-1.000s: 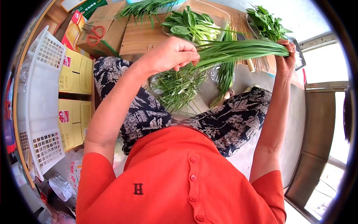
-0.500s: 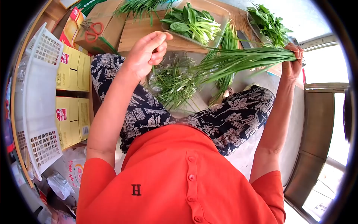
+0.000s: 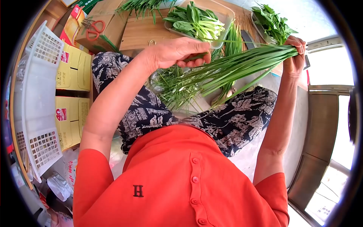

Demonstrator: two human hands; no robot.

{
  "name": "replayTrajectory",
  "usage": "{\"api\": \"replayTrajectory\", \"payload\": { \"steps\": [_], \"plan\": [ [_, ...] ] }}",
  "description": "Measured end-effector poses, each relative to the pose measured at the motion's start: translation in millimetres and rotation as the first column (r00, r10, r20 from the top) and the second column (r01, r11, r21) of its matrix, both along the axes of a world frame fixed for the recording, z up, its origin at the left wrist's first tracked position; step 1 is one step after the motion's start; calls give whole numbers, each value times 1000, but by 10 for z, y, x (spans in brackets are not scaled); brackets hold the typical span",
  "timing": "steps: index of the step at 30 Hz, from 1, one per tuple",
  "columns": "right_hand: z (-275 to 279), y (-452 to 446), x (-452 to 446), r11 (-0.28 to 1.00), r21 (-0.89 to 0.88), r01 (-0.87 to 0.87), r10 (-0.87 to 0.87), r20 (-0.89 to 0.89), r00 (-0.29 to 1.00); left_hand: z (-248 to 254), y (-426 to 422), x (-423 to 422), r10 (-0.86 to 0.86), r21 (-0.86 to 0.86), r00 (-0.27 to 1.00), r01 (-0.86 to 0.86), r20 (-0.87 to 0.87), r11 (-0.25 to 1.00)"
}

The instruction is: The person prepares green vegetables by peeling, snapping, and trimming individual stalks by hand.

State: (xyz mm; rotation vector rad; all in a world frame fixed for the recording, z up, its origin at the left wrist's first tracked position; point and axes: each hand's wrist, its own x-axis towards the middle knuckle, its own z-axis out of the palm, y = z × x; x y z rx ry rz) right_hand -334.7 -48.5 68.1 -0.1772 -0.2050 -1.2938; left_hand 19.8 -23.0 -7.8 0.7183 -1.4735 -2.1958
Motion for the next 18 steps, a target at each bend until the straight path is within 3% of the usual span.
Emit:
{"api": "replayTrajectory", "payload": {
  "steps": [2,4,10,15,17,18],
  "plan": [
    [-17,-9,-1,1000,-3,2,-2,-9,1000,42,9,-5,-74,-148,997,75,11,986],
    [-28,-19,-14,1000,7,6,-6,-14,1000,58,43,-35,-57,-145,997,65,58,987],
    [-5,-24,-35,1000,-8,-7,7,-2,1000,29,15,-16,168,-256,984,-148,57,955],
    [14,-6,-38,1000,4,-2,2,11,1000,114,33,-10,101,-189,992,-84,81,978],
    [21,-14,-50,1000,7,-9,9,10,1000,173,79,-61,90,-399,979,-10,182,917],
    [24,-16,-55,1000,12,-16,16,7,1000,142,66,-76,90,-399,979,-10,182,917]
  ]
}}
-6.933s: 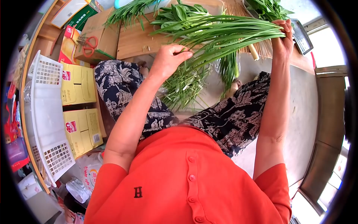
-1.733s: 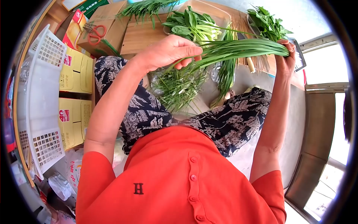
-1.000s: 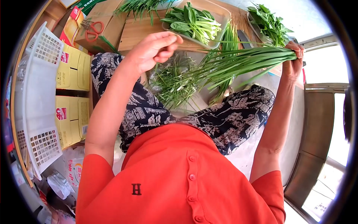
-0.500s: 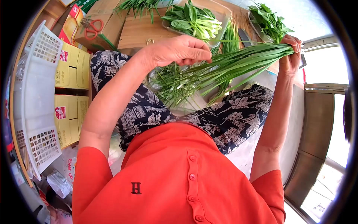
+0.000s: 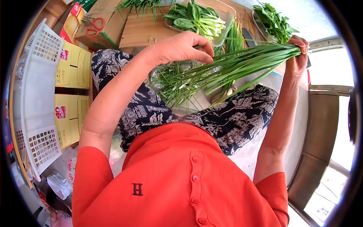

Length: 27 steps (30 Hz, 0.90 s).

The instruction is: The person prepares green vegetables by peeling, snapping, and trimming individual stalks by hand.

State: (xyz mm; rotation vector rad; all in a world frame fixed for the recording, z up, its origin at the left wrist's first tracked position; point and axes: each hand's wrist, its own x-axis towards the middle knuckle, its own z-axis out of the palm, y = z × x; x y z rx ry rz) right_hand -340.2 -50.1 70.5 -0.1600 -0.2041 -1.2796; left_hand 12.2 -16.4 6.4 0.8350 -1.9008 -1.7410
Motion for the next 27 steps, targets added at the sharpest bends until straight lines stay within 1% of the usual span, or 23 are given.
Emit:
{"api": "replayTrajectory", "payload": {
  "steps": [2,4,5,6,7,8,9,10,11,12,14,15,16,18,19,20,22,24,26,27],
  "plan": [
    [1,2,-3,1000,-8,-4,4,-5,1000,-91,-30,-26,-10,-143,1000,12,19,990],
    [1,7,-14,1000,-15,-9,9,-9,1000,-99,-12,-49,23,-152,1000,-20,16,988],
    [3,9,-33,1000,-12,-7,7,-13,1000,-148,-7,-58,97,-122,994,-101,-41,987],
    [2,13,-46,1000,-9,-6,6,-16,1000,-162,8,-63,172,-87,981,-180,-95,980],
    [-3,14,-54,1000,-6,-6,6,-15,1000,-133,44,-25,259,28,957,-257,-131,966],
    [-8,13,-62,1000,-3,-9,9,-1,1000,-171,32,33,258,29,957,-257,-130,966],
    [-11,12,-74,1000,-2,-12,12,13,1000,-244,-4,110,290,227,917,-232,-273,946],
    [-19,14,-100,1000,0,-10,10,13,1000,-325,-28,185,344,412,849,-169,-400,895],
    [-26,3,-135,1000,2,17,-17,-1,1000,-404,-40,264,355,416,818,-159,-453,895],
    [-35,-10,-174,999,3,45,-45,-15,999,-426,-29,275,355,417,818,-158,-452,895],
    [-52,-36,-233,998,30,50,-51,6,999,-482,20,313,431,436,838,-267,-334,859],
    [-52,-43,-232,998,34,43,-44,15,999,-477,57,298,368,406,875,-226,-316,886],
    [-54,-47,-236,999,38,39,-39,23,999,-487,72,266,373,408,873,-230,-315,884],
    [-63,-42,-232,998,41,38,-40,32,999,-548,83,167,231,386,939,-121,-254,915],
    [-65,-46,-204,999,35,39,-40,19,999,-599,75,112,173,347,953,-79,-249,935],
    [-66,-51,-192,999,31,40,-40,6,999,-637,74,88,170,348,953,-75,-250,935],
    [-86,-93,-213,996,44,75,-75,-7,997,-524,159,46,71,409,972,27,-224,912],
    [-120,-148,-267,995,50,88,-86,-39,996,-483,198,50,81,417,972,19,-222,908],
    [-141,-176,-301,995,51,85,-83,-37,996,-414,222,97,0,392,976,88,-220,916],
    [-164,-192,-325,995,44,92,-90,-51,995,-364,276,99,32,385,977,52,-209,921]
  ]
}}
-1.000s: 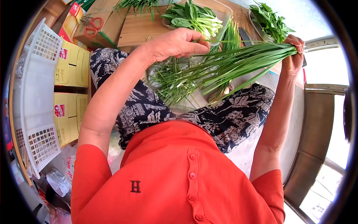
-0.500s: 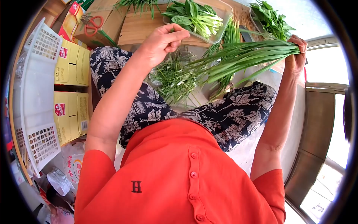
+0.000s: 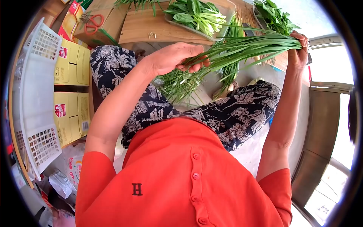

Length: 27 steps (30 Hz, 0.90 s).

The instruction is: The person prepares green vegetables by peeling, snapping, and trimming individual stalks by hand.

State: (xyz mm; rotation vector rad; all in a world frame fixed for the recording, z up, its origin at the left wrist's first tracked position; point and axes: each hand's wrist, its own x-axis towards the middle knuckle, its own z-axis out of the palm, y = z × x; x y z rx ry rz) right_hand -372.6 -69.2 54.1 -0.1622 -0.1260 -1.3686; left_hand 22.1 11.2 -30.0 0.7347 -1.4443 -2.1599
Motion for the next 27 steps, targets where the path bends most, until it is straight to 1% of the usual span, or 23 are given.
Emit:
{"api": "replayTrajectory", "payload": {
  "steps": [1,3,5,7,8,9,10,11,12,13,15,16,17,19,20,21,23,25,26,27],
  "plan": [
    [-17,-19,-28,1000,-7,7,-7,-14,1000,-11,-7,8,-3,-1,1000,3,2,1000],
    [-27,-14,-41,1000,8,9,-9,-23,1000,-64,2,21,-68,-29,996,66,-55,997],
    [-26,21,-4,1000,11,-7,7,-4,1000,-113,52,-3,-71,-15,996,70,-52,997],
    [-27,50,14,1000,4,4,-4,-8,1000,-158,108,-14,53,-9,995,-54,-86,998],
    [-37,45,0,1000,-5,12,-12,-28,1000,-169,152,-22,139,-23,988,-141,-66,990],
    [-38,59,22,1000,-14,22,-22,-48,999,-150,223,-33,136,-29,988,-138,-67,990],
    [-53,70,50,999,-36,27,-29,-56,998,-137,284,-45,304,65,945,-298,-125,952],
    [-64,88,73,999,-49,20,-25,-89,996,-140,294,-58,464,167,870,-439,-166,883],
    [-71,80,60,998,-53,39,-43,-80,996,-193,283,-37,540,255,811,-486,-224,836],
    [-84,71,56,997,-50,54,-58,-72,996,-235,253,13,619,296,744,-550,-251,781],
    [-57,55,16,997,-63,54,-57,-47,997,-276,216,112,734,326,651,-663,-193,674],
    [-52,72,-17,996,-68,54,-56,-23,998,-330,189,186,643,285,705,-577,-300,766],
    [-35,68,-48,998,-49,40,-41,-15,999,-386,152,168,644,294,706,-575,-293,764],
    [2,62,-49,998,11,58,-58,10,998,-378,100,69,563,67,819,-559,-108,827],
    [3,51,-26,998,3,69,-69,2,998,-480,4,33,495,114,861,-483,-119,868],
    [-3,46,3,997,3,72,-72,2,997,-585,-71,-55,493,113,862,-481,-119,869],
    [-14,18,32,1000,-19,4,-4,3,1000,-721,-170,-312,478,115,878,-472,-31,874],
    [-38,0,37,1000,-17,-2,2,9,1000,-605,-92,-471,324,293,936,-274,-139,916],
    [-38,-3,30,1000,-3,-9,9,8,1000,-546,-56,-462,148,250,973,-101,-177,963],
    [-37,6,25,1000,13,-14,14,8,1000,-472,-3,-456,142,253,974,-95,-174,963]
  ]
}}
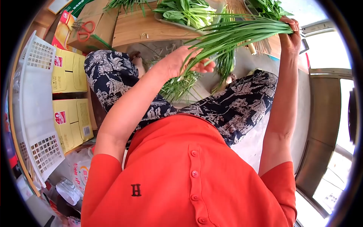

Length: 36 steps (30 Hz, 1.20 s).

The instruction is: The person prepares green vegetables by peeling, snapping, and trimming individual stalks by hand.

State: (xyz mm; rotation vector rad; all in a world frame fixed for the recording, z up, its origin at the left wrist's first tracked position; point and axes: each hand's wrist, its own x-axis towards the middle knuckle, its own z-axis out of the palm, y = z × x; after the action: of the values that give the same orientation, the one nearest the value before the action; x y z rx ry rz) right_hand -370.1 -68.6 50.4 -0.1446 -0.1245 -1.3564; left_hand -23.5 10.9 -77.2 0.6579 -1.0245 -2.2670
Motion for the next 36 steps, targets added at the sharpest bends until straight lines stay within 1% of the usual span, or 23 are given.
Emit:
{"api": "replayTrajectory", "payload": {
  "steps": [2,3,6,7,8,10,11,12,13,14,16,17,19,22,25,26,27,28,30,32,34,36],
  "plan": [
    [-14,23,-26,999,-20,-33,33,-7,999,62,65,10,-112,66,994,112,-2,992],
    [16,43,-8,999,18,47,-46,-55,997,66,80,22,-126,131,991,131,-51,983],
    [-63,-23,-198,999,10,50,-49,-108,993,85,88,119,-175,131,981,184,-79,974],
    [-85,-31,-224,998,11,57,-55,-105,993,100,108,137,-181,154,980,192,-81,969],
    [-109,-45,-257,999,-2,42,-42,-102,994,122,128,145,-190,155,979,201,-78,967],
    [-120,-23,-271,1000,3,26,-25,-95,995,172,165,151,-190,85,982,189,1,978],
    [-123,-21,-273,999,11,33,-32,-94,995,160,177,139,-223,32,975,222,-3,974],
    [-140,-43,-300,999,20,40,-38,-94,995,178,193,135,-230,35,973,230,-2,973],
    [-176,-76,-336,998,-8,67,-68,-121,990,208,207,137,-236,42,972,236,-10,971],
    [-203,-99,-367,998,-47,51,-58,-140,989,245,225,134,-242,48,970,243,-18,969],
    [-345,-190,-359,962,-214,170,-201,-136,970,269,297,118,-219,45,976,219,7,975],
    [-358,-201,-398,962,-214,172,-203,-136,970,252,304,129,-207,52,978,207,8,977],
    [-326,-174,-360,956,-157,247,-274,-186,944,248,320,145,-193,59,981,192,10,980],
    [-325,-168,-352,960,-197,198,-232,-167,958,253,362,154,-163,29,986,162,32,986],
    [-313,-181,-330,950,-214,228,-265,-165,950,252,389,171,-133,-4,990,133,55,991],
    [-269,-169,-346,950,-216,226,-264,-166,950,236,395,173,-122,-61,990,126,69,990],
    [-186,-108,-334,981,-125,150,-169,-159,973,237,413,180,-110,-116,990,120,84,986],
    [-144,-67,-315,997,-31,70,-74,-143,987,247,434,190,-109,-115,990,118,84,986],
    [-139,-63,-306,997,-34,65,-69,-144,987,294,461,192,-64,-132,992,79,113,988],
    [-130,-53,-286,998,-24,59,-61,-116,991,341,502,182,-58,-131,991,74,123,989],
    [-140,-63,-283,998,-27,55,-59,-128,990,361,526,170,-49,-138,990,67,132,988],
    [-109,-67,-274,998,-34,55,-59,-140,988,354,549,161,-1,-181,988,30,155,983]
  ]
}}
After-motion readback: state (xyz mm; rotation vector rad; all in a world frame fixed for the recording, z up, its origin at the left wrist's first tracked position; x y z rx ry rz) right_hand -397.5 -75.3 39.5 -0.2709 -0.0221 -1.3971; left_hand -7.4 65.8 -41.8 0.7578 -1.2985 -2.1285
